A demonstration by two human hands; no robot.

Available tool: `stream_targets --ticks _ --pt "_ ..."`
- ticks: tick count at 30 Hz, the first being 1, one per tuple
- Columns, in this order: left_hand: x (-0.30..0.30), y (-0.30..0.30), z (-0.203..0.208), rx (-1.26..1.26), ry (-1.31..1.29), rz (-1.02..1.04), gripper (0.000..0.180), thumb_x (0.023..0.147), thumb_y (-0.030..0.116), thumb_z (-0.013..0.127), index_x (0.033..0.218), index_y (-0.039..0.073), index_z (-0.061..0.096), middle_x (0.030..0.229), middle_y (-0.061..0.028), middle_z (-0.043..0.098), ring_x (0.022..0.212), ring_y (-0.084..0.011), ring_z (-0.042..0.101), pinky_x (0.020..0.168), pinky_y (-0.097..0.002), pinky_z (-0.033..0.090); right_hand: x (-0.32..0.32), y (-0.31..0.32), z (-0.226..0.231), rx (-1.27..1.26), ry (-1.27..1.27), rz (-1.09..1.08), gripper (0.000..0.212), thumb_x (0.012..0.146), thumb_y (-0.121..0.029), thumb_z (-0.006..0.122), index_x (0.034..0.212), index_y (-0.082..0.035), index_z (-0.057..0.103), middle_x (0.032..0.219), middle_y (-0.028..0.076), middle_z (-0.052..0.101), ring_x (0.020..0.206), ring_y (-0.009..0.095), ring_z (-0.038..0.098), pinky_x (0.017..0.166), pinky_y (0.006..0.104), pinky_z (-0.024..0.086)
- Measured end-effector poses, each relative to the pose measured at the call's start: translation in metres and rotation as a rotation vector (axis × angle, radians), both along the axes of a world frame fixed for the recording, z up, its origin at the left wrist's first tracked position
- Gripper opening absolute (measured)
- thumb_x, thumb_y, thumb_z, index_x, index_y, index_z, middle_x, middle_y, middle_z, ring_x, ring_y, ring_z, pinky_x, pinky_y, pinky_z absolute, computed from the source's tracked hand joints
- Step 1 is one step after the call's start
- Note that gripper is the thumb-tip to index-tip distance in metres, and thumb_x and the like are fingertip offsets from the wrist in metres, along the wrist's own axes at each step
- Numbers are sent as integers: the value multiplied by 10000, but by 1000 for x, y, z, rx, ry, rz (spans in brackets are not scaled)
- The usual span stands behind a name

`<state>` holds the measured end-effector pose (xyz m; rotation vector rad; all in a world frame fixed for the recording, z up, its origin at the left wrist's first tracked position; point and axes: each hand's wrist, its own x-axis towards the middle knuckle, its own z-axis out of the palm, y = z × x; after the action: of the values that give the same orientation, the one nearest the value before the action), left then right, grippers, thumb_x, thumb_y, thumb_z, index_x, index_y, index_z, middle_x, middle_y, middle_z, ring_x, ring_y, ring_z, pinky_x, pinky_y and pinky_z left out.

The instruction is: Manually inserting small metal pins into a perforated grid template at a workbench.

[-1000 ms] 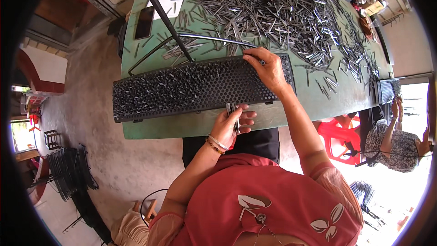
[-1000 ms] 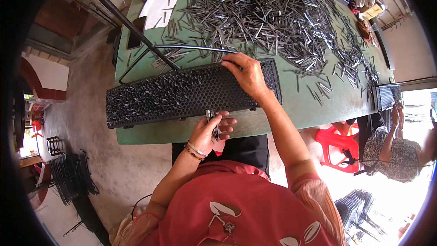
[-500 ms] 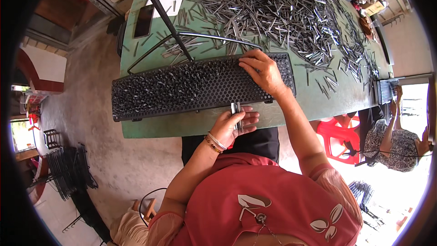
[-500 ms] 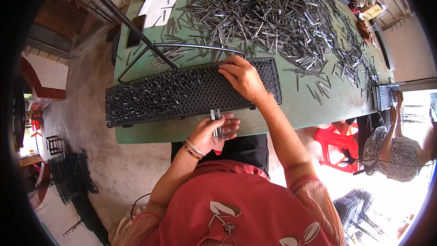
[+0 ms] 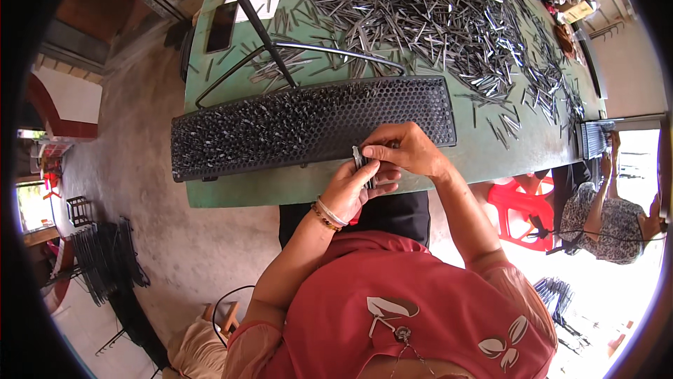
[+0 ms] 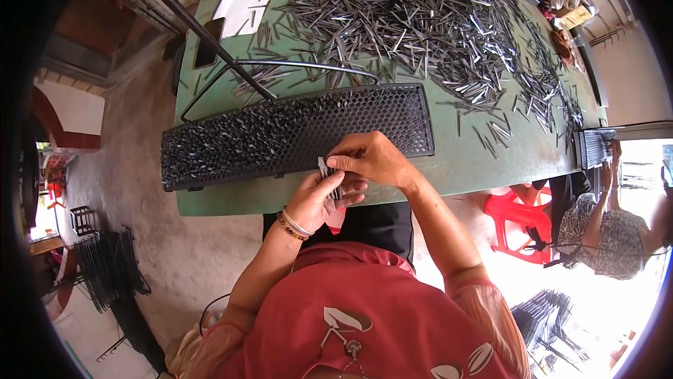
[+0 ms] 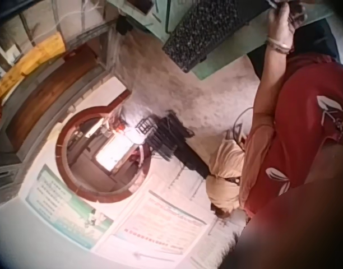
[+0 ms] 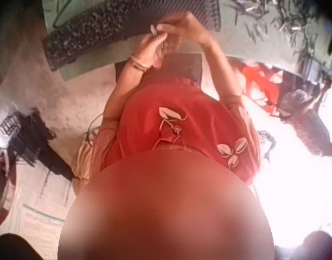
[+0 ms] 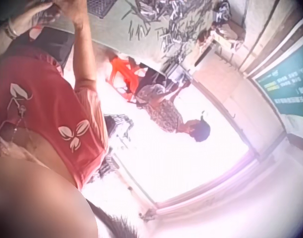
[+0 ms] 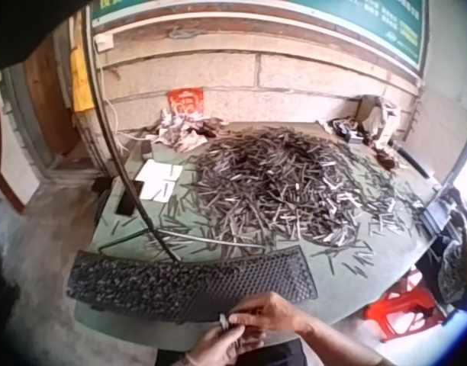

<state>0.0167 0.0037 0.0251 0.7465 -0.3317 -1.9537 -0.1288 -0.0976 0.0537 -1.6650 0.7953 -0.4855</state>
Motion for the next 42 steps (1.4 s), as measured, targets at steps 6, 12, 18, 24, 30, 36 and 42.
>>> stream_targets --ticks 6,12,18,24,30,36,42 --pt "-8 0 -1 21 -73 53 285 961 214 500 1147 -1 519 1049 -132 623 962 -222 632 814 -361 558 -9 5 -8 192 -20 -89 244 823 -223 715 908 6 702 760 61 665 699 85 588 617 245 483" --pt "-11 -4 5 39 -128 116 305 959 242 506 1138 -3 533 1037 -123 628 920 -208 639 770 -355 569 -10 10 -8 169 -11 -215 223 834 -181 704 882 36 690 764 42 655 696 77 569 619 233 473" --pt "-10 -12 5 34 -292 67 334 955 272 517 1140 -5 538 1044 -127 632 902 -194 642 732 -331 570 -12 7 -1 335 -126 -299 216 840 -177 700 933 17 695 776 39 664 701 81 583 626 222 480" --pt "-15 -21 11 13 -317 114 346 955 272 516 1134 -22 541 1048 -148 631 913 -208 642 733 -338 573 -18 -5 3 359 -161 -273 218 845 -143 690 971 35 681 807 51 674 708 80 592 631 223 493" --pt "-13 -19 7 111 -270 65 341 963 264 486 1172 -2 531 1083 -151 624 974 -220 629 773 -354 559 -25 -48 14 -80 -89 -371 198 839 -130 691 982 6 681 884 53 683 804 94 609 726 236 495" --pt "-19 -17 11 122 -241 -16 349 962 284 493 1164 3 538 1069 -135 630 953 -209 631 770 -352 554 -15 -87 0 -368 -21 -237 181 817 -121 696 975 -32 692 921 68 678 818 127 621 738 259 490" --pt "-17 -17 7 149 -231 -15 337 963 268 488 1172 8 535 1061 -132 636 933 -201 638 757 -345 557 -9 -91 -7 -344 -28 -222 178 818 -136 694 962 -30 694 920 79 682 832 142 628 757 281 492"
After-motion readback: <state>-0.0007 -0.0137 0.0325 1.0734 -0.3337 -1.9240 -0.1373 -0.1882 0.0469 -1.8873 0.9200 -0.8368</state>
